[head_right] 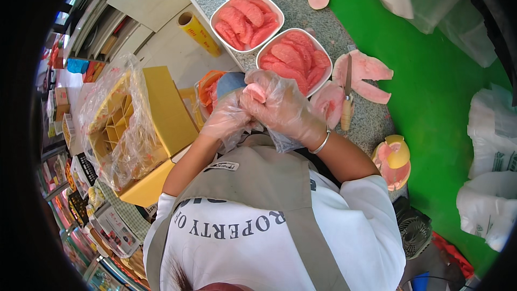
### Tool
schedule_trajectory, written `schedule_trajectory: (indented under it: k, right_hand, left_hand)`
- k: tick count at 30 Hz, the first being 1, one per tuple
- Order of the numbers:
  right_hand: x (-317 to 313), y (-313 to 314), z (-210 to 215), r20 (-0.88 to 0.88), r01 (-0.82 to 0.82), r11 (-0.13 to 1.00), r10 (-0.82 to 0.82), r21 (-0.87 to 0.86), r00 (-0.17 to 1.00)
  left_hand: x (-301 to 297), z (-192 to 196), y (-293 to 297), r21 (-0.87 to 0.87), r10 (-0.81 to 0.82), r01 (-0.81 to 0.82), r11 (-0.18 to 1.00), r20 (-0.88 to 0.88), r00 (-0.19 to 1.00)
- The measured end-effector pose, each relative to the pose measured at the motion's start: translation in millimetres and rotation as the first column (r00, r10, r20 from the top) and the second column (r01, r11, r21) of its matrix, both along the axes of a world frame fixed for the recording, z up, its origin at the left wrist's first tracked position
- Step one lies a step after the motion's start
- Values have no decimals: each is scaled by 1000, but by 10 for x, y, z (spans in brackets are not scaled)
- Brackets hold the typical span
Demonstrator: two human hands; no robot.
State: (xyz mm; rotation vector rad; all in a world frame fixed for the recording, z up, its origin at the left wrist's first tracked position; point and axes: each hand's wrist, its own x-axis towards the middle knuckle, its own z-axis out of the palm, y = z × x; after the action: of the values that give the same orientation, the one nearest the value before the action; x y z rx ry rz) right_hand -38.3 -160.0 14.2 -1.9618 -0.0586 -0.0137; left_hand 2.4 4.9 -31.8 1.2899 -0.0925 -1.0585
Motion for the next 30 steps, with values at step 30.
schedule_trajectory:
  k: [30]
  right_hand:
    - [153, -55, 119, -12, 19, 992, -17, 121, 1000]
  left_hand:
    - [-29, 236, 137, -88, 99, -99, 991, -6, 995]
